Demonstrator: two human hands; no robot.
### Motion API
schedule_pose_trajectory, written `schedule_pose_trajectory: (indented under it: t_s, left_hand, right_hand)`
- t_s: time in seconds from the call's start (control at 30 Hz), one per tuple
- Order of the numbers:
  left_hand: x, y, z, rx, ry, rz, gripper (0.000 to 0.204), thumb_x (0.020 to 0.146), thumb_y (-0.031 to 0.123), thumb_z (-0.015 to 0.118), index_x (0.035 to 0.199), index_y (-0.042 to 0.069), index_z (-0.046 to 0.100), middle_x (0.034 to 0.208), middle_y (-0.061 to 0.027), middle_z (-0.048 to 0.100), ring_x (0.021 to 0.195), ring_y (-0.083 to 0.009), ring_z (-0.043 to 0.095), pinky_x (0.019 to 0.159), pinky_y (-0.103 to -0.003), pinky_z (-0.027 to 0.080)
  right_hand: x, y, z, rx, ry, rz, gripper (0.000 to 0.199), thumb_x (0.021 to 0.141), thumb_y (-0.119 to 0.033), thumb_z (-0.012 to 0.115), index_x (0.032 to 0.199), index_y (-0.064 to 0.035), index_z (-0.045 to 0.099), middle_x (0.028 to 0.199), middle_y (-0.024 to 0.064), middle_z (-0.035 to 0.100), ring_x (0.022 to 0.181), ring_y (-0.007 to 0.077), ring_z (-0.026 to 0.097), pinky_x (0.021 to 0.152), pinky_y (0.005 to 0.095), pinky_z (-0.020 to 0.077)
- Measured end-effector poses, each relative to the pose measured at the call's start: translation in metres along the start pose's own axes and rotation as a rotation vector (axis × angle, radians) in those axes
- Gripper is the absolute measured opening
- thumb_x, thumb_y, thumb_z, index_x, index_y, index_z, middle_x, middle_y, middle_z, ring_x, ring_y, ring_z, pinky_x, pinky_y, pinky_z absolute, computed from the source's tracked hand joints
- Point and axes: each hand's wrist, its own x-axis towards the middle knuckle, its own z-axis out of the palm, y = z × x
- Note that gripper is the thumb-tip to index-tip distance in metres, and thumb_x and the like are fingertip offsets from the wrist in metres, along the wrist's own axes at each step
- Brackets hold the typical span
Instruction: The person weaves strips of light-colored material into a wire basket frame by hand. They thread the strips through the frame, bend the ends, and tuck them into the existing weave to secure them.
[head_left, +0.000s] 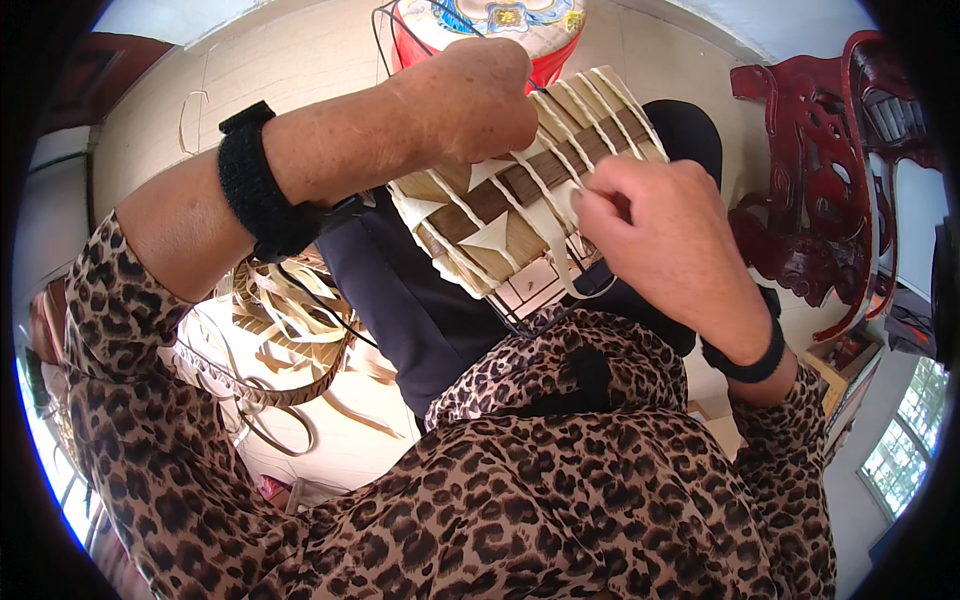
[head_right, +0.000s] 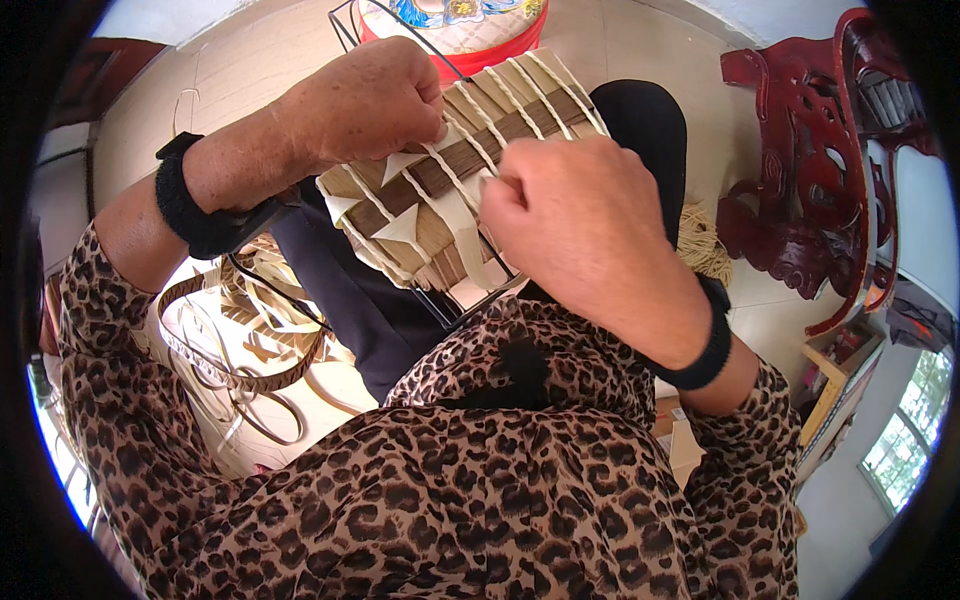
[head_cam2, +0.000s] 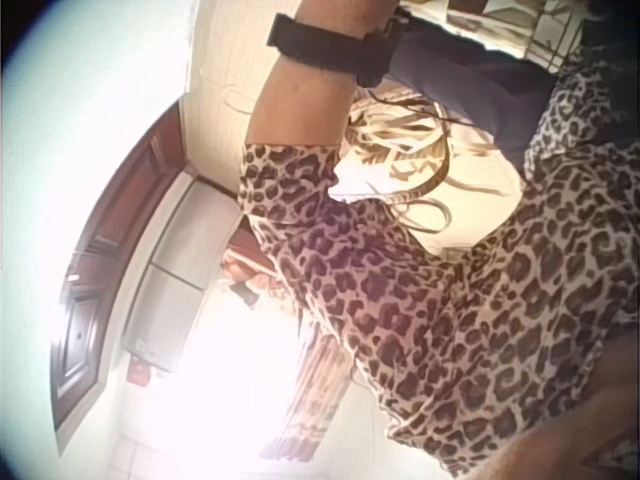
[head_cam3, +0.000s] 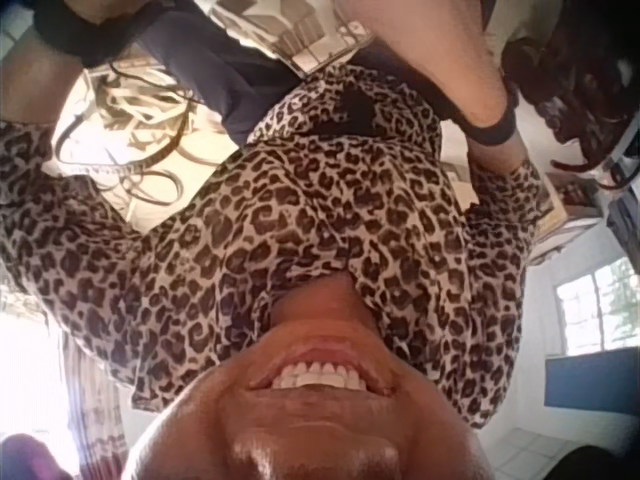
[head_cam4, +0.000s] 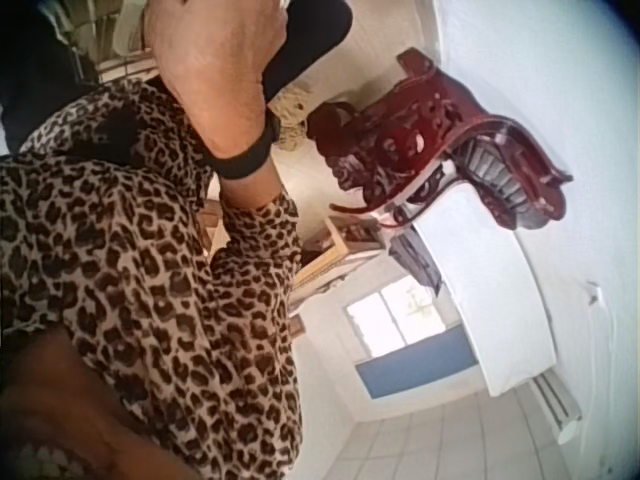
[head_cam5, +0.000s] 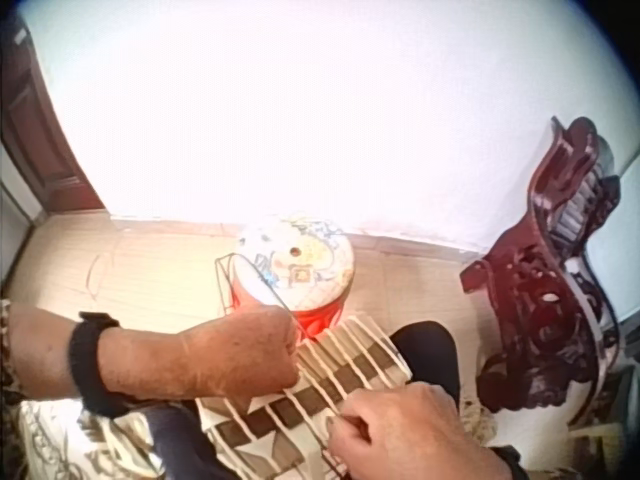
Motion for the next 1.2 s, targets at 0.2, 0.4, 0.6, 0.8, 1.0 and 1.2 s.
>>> schedule_pose_trajectory:
  t_s: [0.2,0.4,0.6,0.8,1.0,1.2]
  left_hand:
    - [-0.005,0.001,0.003,-0.237,0.015,-0.197,0.018,0.075,0.012,0.06,0.063,-0.002,0.061,0.05,-0.005,0.054,0.042,-0.0107,0.052,0.041,-0.026,0.041]
    - [-0.006,0.002,0.001,-0.578,0.005,-0.314,0.018,0.078,0.013,0.061,0.067,-0.001,0.062,0.049,-0.0033,0.053,0.042,-0.0105,0.051,0.041,-0.025,0.041]
    - [-0.015,0.001,-0.007,-0.679,0.025,-0.376,0.016,0.081,0.012,0.062,0.073,-0.001,0.064,0.051,-0.0012,0.053,0.044,-0.0099,0.052,0.043,-0.025,0.043]
    - [-0.032,-0.016,-0.013,-0.349,-0.024,-0.017,0.013,0.084,0.011,0.055,0.087,0.0,0.06,0.076,-0.0181,0.064,0.073,-0.0294,0.063,0.066,-0.043,0.05]
    - [-0.024,-0.001,-0.032,-0.58,-0.049,-0.453,0.012,0.087,0.01,0.052,0.082,0.001,0.058,0.066,-0.0093,0.064,0.059,-0.017,0.06,0.056,-0.034,0.048]
    - [-0.025,-0.042,-0.018,-0.682,0.279,-0.457,0.012,0.088,0.007,0.054,0.076,0.004,0.056,0.055,-0.0027,0.057,0.046,-0.0087,0.048,0.043,-0.025,0.039]
  right_hand:
    - [-0.012,0.005,-0.005,0.159,-0.126,0.091,0.018,0.081,-0.011,0.058,0.068,0.0014,0.056,0.059,0.0189,0.057,0.054,0.0359,0.057,0.053,0.0435,0.0456]
    - [-0.008,0.009,-0.001,0.058,-0.069,-0.019,0.017,0.083,-0.012,0.058,0.072,0.0015,0.059,0.065,0.0181,0.061,0.06,0.0356,0.061,0.056,0.0434,0.048]
    - [-0.003,0.005,0.004,0.09,-0.022,-0.011,0.02,0.082,-0.01,0.061,0.07,0.0043,0.054,0.06,0.0188,0.054,0.05,0.0314,0.052,0.05,0.0366,0.0401]
    - [-0.005,0.008,-0.009,0.161,-0.169,0.047,0.019,0.082,-0.009,0.054,0.07,0.0064,0.051,0.056,0.019,0.049,0.046,0.0253,0.043,0.048,0.0342,0.0369]
    - [0.014,0.008,-0.005,0.104,-0.141,-0.072,0.023,0.083,-0.01,0.054,0.068,0.0064,0.051,0.055,0.019,0.047,0.046,0.0233,0.044,0.048,0.0338,0.0374]
    - [0.029,0.015,0.001,0.007,-0.031,-0.128,0.026,0.085,-0.015,0.058,0.069,0.0042,0.053,0.058,0.019,0.05,0.048,0.026,0.048,0.05,0.0361,0.0396]
